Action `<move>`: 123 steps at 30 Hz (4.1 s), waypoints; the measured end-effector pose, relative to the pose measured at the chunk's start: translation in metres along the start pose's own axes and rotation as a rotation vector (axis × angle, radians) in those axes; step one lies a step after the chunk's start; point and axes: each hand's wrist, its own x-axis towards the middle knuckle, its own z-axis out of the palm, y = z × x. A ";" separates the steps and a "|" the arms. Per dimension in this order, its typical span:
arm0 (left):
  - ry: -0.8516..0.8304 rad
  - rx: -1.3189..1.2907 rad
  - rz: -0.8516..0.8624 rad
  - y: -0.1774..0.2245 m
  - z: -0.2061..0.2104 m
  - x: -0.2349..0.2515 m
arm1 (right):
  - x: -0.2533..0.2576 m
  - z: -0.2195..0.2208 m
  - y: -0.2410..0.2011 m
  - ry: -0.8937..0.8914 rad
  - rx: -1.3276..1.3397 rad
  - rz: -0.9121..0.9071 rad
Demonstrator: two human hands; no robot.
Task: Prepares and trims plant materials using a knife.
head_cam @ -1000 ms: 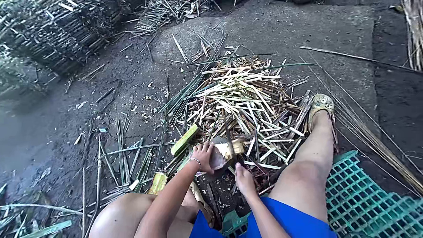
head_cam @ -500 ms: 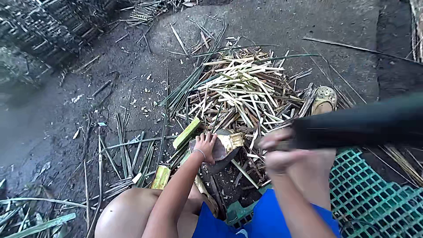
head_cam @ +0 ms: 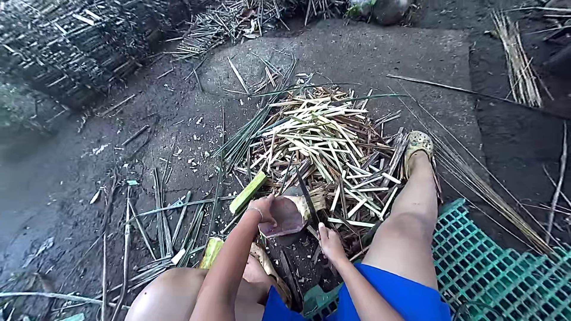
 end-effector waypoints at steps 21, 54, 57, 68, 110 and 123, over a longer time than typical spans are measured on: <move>0.265 0.115 0.160 0.044 -0.006 -0.067 | -0.027 -0.026 -0.017 0.015 0.113 -0.030; 0.073 0.275 0.337 0.044 0.069 -0.039 | -0.001 -0.020 0.003 0.005 0.052 0.090; 0.213 0.042 0.197 0.045 0.065 -0.035 | -0.013 -0.027 0.001 -0.010 -0.011 0.058; 0.053 -0.254 -0.146 0.016 0.030 0.017 | -0.013 -0.041 -0.011 -0.043 -0.135 0.085; 0.103 0.037 -0.161 0.024 -0.022 0.015 | -0.056 -0.104 -0.097 0.254 0.552 -0.594; 0.257 0.211 -0.076 0.057 -0.025 -0.006 | 0.005 -0.008 -0.047 -0.011 0.225 0.147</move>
